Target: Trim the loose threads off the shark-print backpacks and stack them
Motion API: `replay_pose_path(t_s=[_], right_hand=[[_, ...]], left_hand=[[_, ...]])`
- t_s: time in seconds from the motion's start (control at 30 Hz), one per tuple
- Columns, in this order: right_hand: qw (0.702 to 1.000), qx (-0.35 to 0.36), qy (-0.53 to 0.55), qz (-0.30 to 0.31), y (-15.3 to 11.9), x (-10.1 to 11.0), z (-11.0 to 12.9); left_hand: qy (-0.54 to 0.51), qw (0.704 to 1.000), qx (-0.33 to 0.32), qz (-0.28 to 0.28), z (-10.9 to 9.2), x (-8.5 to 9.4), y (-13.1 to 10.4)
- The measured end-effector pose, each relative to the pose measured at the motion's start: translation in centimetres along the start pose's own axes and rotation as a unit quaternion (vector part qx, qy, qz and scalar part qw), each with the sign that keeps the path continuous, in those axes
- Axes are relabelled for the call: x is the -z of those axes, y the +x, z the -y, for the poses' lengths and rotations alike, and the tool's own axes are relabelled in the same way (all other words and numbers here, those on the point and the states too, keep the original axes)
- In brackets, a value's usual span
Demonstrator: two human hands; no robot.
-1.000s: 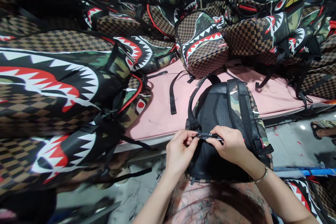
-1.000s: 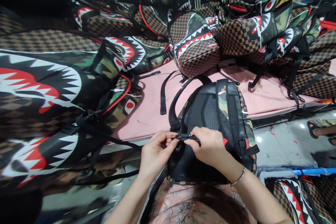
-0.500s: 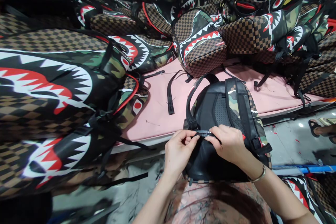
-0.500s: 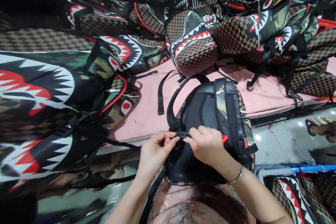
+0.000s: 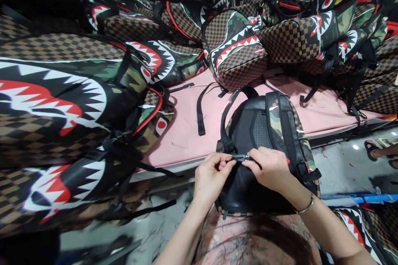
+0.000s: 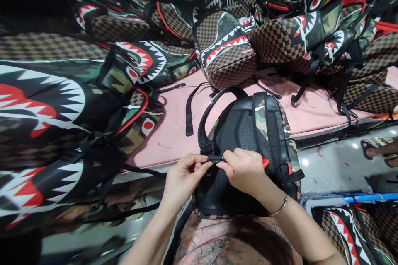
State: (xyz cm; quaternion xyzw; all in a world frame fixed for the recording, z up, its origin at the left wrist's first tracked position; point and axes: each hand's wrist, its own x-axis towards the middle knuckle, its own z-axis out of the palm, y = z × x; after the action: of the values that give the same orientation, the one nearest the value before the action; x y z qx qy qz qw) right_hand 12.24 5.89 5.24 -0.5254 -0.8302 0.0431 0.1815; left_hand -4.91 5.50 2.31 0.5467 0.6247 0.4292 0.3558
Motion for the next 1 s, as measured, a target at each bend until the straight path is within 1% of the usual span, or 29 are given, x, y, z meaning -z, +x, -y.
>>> replay_pose_path(t_s=[0.2, 0.37, 0.57, 0.63, 0.7, 0.77, 0.87, 0.93, 1.0], right_hand=[[1.0, 0.009, -0.019, -0.001, 0.0, 0.0, -0.1], [1.0, 0.014, -0.015, -0.002, 0.1, -0.1, -0.3], [1.0, 0.01, 0.008, 0.001, 0.2, -0.4, -0.6], [0.999, 0.004, 0.046, 0.003, 0.2, -0.4, -0.7], [0.993, -0.016, 0.12, -0.004, 0.4, -0.4, -0.8], [0.975, -0.062, 0.211, -0.022, 0.5, -0.5, -0.8], [0.938, -0.135, 0.317, -0.041, 0.6, -0.7, -0.8], [0.922, -0.157, 0.352, -0.045, 0.7, -1.0, -0.8], [0.915, -0.166, 0.365, -0.044, 0.6, -1.3, -0.7]], left_hand=[[-0.031, 0.999, 0.026, 0.003, -0.7, 0.1, 0.2], [-0.043, 0.998, 0.032, 0.017, -0.7, 0.1, 0.3], [-0.066, 0.995, 0.069, 0.028, -0.8, 0.1, 0.1], [-0.092, 0.991, 0.088, 0.031, -0.9, 0.2, 0.2], [-0.131, 0.983, 0.119, 0.042, -1.0, 0.4, 0.3], [-0.173, 0.972, 0.148, 0.06, -1.1, 0.7, 0.6], [-0.215, 0.96, 0.166, 0.073, -1.2, 1.1, 0.9], [-0.225, 0.956, 0.174, 0.069, -1.2, 1.3, 1.0], [-0.238, 0.951, 0.184, 0.078, -0.9, 1.4, 1.0]])
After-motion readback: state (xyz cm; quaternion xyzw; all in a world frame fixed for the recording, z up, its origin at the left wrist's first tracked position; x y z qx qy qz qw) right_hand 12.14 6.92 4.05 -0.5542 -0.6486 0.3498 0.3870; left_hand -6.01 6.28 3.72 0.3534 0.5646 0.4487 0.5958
